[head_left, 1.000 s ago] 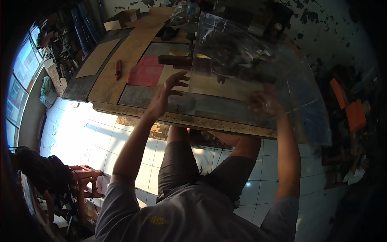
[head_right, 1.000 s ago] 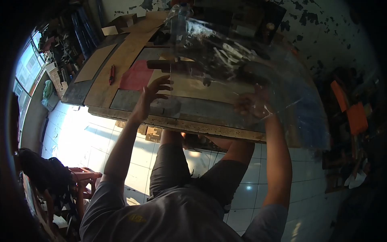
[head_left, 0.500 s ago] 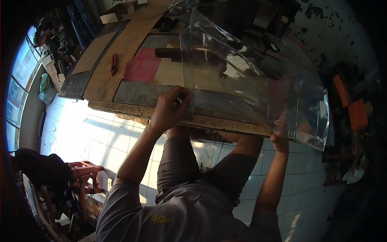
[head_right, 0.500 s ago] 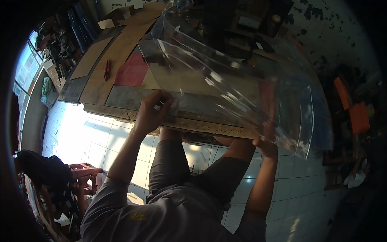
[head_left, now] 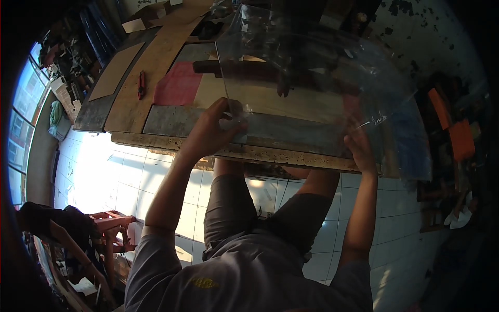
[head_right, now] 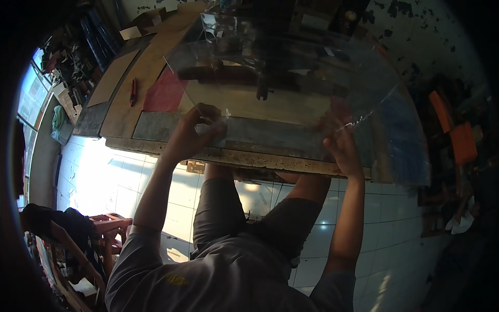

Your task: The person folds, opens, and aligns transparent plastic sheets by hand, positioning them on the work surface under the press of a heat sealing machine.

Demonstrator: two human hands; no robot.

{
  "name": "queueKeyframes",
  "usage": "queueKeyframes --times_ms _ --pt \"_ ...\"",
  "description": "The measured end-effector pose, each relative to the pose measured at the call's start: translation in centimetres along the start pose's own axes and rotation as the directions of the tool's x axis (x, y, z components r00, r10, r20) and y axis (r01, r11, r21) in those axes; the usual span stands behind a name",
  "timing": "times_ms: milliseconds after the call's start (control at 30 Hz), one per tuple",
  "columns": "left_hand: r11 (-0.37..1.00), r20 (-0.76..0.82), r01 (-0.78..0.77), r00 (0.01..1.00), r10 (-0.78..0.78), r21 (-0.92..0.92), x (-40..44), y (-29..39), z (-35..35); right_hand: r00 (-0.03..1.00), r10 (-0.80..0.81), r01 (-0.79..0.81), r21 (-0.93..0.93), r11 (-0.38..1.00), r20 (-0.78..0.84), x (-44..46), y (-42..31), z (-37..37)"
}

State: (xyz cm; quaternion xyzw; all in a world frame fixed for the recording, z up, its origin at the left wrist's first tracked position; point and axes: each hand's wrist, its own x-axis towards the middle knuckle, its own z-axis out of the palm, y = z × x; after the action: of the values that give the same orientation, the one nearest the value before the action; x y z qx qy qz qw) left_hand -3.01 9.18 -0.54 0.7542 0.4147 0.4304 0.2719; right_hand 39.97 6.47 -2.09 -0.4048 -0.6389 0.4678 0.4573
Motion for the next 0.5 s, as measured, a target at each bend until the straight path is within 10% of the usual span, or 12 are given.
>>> queueKeyframes --times_ms 500 --pt "0.973 0.0 0.172 0.985 -0.174 -0.153 -3.1 1.5 4.3 0.885 -0.102 -0.125 -0.442 0.888 -0.454 -4.6 -0.2 9.4"
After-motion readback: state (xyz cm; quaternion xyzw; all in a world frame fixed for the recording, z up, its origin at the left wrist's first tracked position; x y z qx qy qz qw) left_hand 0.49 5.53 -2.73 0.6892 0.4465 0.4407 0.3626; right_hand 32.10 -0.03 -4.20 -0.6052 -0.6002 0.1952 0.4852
